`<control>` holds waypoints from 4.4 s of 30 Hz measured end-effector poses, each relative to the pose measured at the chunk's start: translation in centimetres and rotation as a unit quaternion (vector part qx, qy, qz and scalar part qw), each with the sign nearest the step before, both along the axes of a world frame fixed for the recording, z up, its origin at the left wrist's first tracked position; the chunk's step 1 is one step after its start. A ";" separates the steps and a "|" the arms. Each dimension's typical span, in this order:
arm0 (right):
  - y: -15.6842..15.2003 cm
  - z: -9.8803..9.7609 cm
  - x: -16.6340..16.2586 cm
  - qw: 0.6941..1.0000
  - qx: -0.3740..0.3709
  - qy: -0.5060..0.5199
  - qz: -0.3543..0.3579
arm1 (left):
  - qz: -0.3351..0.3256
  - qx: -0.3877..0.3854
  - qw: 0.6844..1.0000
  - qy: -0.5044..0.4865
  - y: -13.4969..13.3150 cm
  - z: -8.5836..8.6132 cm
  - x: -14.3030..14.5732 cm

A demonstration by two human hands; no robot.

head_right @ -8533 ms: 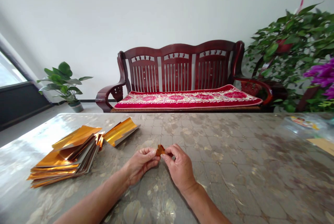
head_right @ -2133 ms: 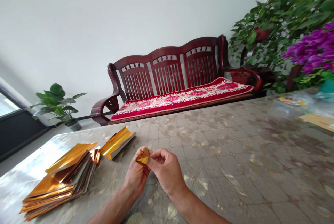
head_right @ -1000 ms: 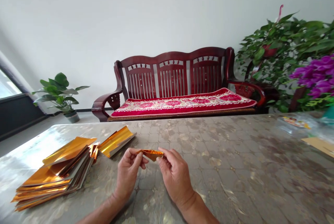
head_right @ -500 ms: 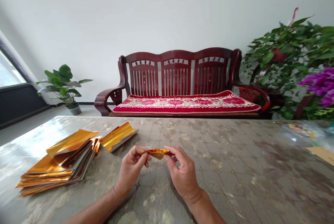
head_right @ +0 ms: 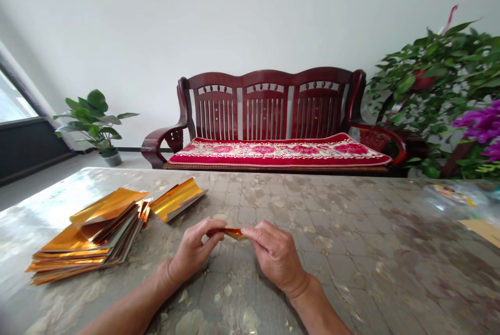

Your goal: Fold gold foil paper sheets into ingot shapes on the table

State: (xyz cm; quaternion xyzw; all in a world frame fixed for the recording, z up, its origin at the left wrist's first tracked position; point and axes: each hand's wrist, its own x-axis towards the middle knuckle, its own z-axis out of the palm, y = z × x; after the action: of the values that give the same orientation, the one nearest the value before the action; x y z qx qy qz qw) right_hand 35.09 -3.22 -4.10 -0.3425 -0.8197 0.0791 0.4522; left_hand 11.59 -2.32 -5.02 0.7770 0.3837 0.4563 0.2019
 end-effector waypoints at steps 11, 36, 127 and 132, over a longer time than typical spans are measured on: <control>0.0 -0.7 0.6 0.997 -0.061 -0.048 0.009 | -0.056 0.015 0.984 0.170 0.2 0.5 -0.4; -0.4 -0.1 1.1 0.983 -0.164 -0.086 0.011 | -0.112 -0.052 0.977 0.176 0.2 0.7 -0.8; -0.6 -0.8 0.0 0.997 -0.007 -0.071 -0.020 | -0.001 0.074 0.989 0.132 -0.8 -1.3 1.0; -0.6 -1.1 -0.1 0.997 -0.020 -0.068 -0.022 | 0.009 0.045 0.990 0.135 -0.7 -1.3 1.2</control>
State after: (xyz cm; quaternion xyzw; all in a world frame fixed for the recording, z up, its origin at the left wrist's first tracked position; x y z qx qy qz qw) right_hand 35.00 -3.79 -5.19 -0.3740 -0.8390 0.0616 0.3903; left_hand 12.83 -3.00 -6.34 0.8365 0.3930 0.3661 0.1088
